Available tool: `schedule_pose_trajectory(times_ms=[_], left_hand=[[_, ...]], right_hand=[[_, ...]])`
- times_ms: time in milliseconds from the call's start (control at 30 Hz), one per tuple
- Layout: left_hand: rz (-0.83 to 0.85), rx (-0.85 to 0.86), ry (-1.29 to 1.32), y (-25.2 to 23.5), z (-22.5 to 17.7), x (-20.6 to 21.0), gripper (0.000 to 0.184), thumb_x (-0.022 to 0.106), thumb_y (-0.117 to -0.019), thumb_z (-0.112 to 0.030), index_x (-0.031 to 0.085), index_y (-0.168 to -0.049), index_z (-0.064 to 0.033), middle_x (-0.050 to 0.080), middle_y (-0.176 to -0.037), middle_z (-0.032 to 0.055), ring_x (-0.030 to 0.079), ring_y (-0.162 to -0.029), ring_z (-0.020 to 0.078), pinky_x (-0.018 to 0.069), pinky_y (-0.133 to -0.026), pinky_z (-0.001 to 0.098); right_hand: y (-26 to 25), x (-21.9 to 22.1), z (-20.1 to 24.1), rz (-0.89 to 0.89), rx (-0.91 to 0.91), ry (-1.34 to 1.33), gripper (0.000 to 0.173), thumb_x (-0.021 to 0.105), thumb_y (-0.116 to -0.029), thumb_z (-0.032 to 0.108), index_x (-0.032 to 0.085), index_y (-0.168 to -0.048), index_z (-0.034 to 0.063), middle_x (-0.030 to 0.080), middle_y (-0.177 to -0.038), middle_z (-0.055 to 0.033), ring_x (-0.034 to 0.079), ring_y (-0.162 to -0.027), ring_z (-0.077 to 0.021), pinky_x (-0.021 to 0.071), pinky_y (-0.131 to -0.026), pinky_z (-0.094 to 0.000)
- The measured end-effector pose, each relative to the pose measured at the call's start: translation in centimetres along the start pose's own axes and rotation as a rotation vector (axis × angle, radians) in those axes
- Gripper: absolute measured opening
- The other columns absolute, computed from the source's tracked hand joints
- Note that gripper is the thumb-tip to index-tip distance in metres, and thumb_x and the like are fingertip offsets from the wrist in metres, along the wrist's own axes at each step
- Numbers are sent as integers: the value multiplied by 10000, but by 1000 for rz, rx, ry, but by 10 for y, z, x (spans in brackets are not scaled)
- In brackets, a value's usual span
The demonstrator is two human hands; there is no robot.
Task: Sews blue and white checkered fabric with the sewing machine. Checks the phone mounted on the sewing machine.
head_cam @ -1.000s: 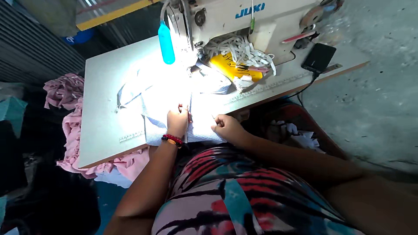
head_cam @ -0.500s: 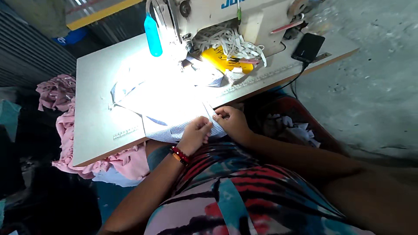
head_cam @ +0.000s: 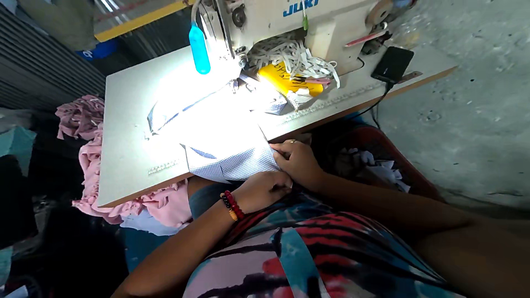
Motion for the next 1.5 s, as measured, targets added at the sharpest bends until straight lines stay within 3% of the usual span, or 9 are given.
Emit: schedule_pose_trajectory(times_ms=[133,267,400,500,567,633,867,1100,1500], left_hand=[[-334,-68,-177,14,3,-24,241,560,-1029,-187,738,-1019,-26,711,-965,105,672,-944,209,537,-869,413],[-731,-335,-505,30,67,-80,485,508,-1063,-363,550,-1416,-33,618,-1342,208,613,-1205,393,485,-1011,571],[-703,-658,-633,53,113,-119,647,335,-1068,-541,548,-1479,-89,600,-1403,243,515,-1353,462,318,-1127,693],[-664,-753,-594,44,101,-124,616,426,-1061,-494,549,-1459,-41,561,-1424,280,473,-1380,482,314,-1116,703],[-694,-631,-605,21,86,-120,492,511,-1051,-312,593,-1369,55,607,-1340,302,557,-1295,472,413,-1083,630],[-660,-440,-593,-6,76,-113,469,493,-1051,-206,519,-1466,10,541,-1483,230,570,-1322,405,458,-1077,559],[-556,-439,-544,-30,94,-108,522,412,-1077,-384,503,-1528,-137,530,-1499,155,510,-1371,362,366,-1118,620],[-512,-524,-584,-38,97,-120,557,386,-1076,-457,454,-1565,-200,490,-1538,136,470,-1394,395,332,-1103,680],[-556,-406,-603,-54,131,-157,571,399,-1062,-462,498,-1534,-157,522,-1489,169,483,-1382,368,356,-1116,615]], right_hand=[[1,8,9,149,-30,151,330,558,-1035,89,675,-1333,9,716,-1142,-200,684,-1081,-321,541,-969,-475],[4,21,19,270,-154,349,225,562,-1006,78,677,-1156,-43,674,-981,-211,695,-916,-350,577,-800,-496],[7,28,26,361,-173,468,221,558,-1008,64,673,-1147,-63,670,-1015,-228,702,-925,-367,579,-786,-492],[8,34,29,393,-192,515,205,576,-985,27,673,-1132,-77,676,-1029,-237,713,-924,-371,590,-769,-478],[7,36,29,498,-126,515,231,526,-1021,51,645,-1164,-87,661,-1082,-252,693,-995,-390,565,-819,-494],[6,35,30,564,-78,498,257,499,-1041,71,627,-1199,-86,652,-1139,-265,673,-1064,-402,546,-877,-506],[5,28,29,566,-118,457,284,478,-1033,53,615,-1220,-111,651,-1154,-306,679,-1056,-442,549,-872,-526],[-12,27,22,289,-279,421,192,570,-943,54,678,-1029,-81,680,-949,-251,716,-841,-391,583,-709,-491],[-53,33,20,114,-335,447,122,657,-901,13,699,-985,-64,644,-871,-206,693,-726,-335,584,-613,-452]])
Point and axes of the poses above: each hand's wrist, its own y-axis away from the middle knuckle, its own x-axis out of the palm, z = x × y, the point moved 6 cm from there along -y, towards the middle knuckle
